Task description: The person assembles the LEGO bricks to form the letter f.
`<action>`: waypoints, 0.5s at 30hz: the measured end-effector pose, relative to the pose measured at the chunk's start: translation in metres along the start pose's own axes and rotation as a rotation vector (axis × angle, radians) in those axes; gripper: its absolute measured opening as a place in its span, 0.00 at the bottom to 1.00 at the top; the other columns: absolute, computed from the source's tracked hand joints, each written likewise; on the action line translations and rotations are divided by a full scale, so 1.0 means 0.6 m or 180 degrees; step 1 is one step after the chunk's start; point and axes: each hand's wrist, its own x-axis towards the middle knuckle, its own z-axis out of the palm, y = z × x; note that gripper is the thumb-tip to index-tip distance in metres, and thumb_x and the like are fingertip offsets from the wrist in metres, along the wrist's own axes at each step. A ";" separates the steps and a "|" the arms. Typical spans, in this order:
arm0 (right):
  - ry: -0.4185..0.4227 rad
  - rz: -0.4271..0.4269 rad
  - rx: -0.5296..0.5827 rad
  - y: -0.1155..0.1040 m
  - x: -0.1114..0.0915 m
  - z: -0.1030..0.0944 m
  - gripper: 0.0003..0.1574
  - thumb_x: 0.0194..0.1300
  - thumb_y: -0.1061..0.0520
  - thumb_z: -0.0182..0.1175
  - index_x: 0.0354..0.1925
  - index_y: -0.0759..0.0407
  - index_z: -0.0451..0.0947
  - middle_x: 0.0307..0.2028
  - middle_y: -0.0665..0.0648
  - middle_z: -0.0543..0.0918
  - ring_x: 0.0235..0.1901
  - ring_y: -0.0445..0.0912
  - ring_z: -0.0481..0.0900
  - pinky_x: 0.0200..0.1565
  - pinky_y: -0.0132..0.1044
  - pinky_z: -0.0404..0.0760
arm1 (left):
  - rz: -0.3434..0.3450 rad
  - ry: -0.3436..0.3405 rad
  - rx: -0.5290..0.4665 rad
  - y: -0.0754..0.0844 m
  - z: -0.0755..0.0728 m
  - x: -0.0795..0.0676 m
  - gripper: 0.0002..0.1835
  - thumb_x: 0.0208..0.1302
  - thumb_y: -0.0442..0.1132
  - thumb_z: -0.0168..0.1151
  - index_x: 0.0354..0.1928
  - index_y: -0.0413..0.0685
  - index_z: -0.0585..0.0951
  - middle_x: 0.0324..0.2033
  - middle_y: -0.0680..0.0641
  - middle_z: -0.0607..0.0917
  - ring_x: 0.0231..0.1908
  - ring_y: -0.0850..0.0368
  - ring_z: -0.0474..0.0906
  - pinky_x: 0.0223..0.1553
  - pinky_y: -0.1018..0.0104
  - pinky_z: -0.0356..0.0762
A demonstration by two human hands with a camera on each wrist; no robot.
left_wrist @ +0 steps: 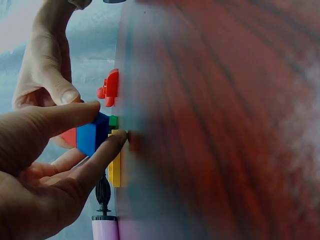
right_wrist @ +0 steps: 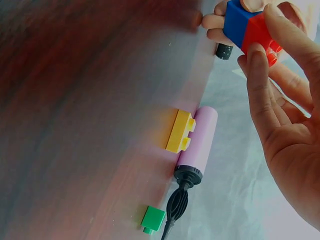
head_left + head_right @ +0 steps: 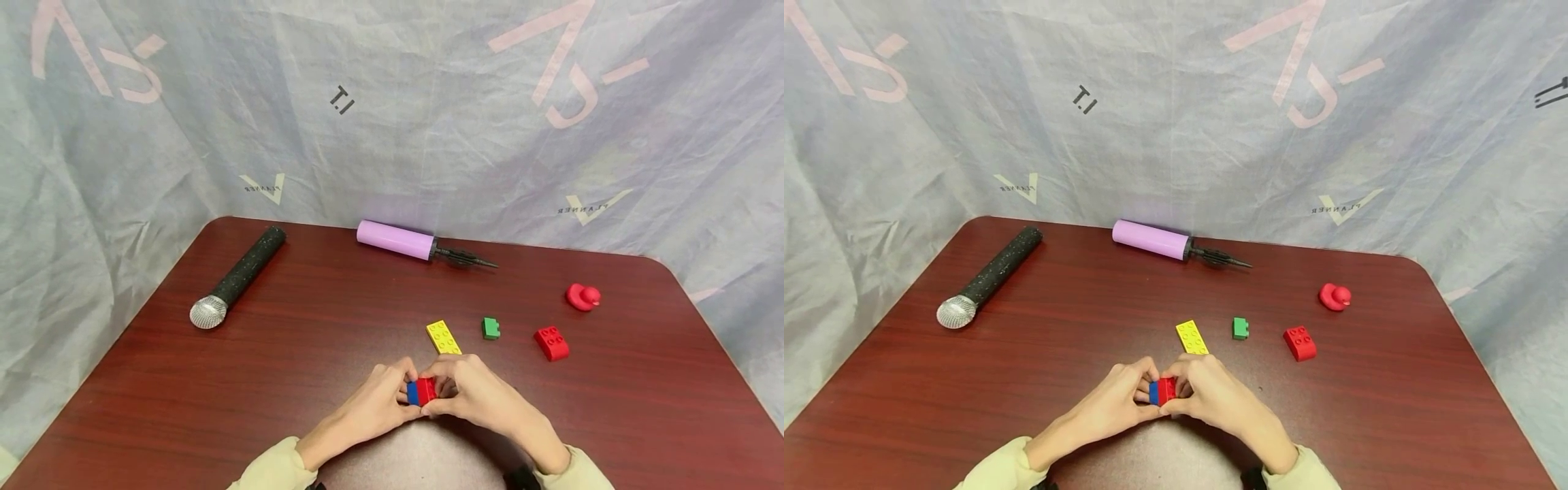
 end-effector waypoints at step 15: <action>0.0052 -0.0135 0.0245 0.008 -0.006 0.003 0.16 0.56 0.60 0.72 0.44 0.60 0.82 0.36 0.49 0.86 0.34 0.34 0.82 0.36 0.29 0.81 | 0.0168 0.0159 0.0689 -0.004 0.006 0.000 0.16 0.52 0.35 0.75 0.34 0.47 0.73 0.35 0.53 0.74 0.39 0.59 0.74 0.40 0.73 0.74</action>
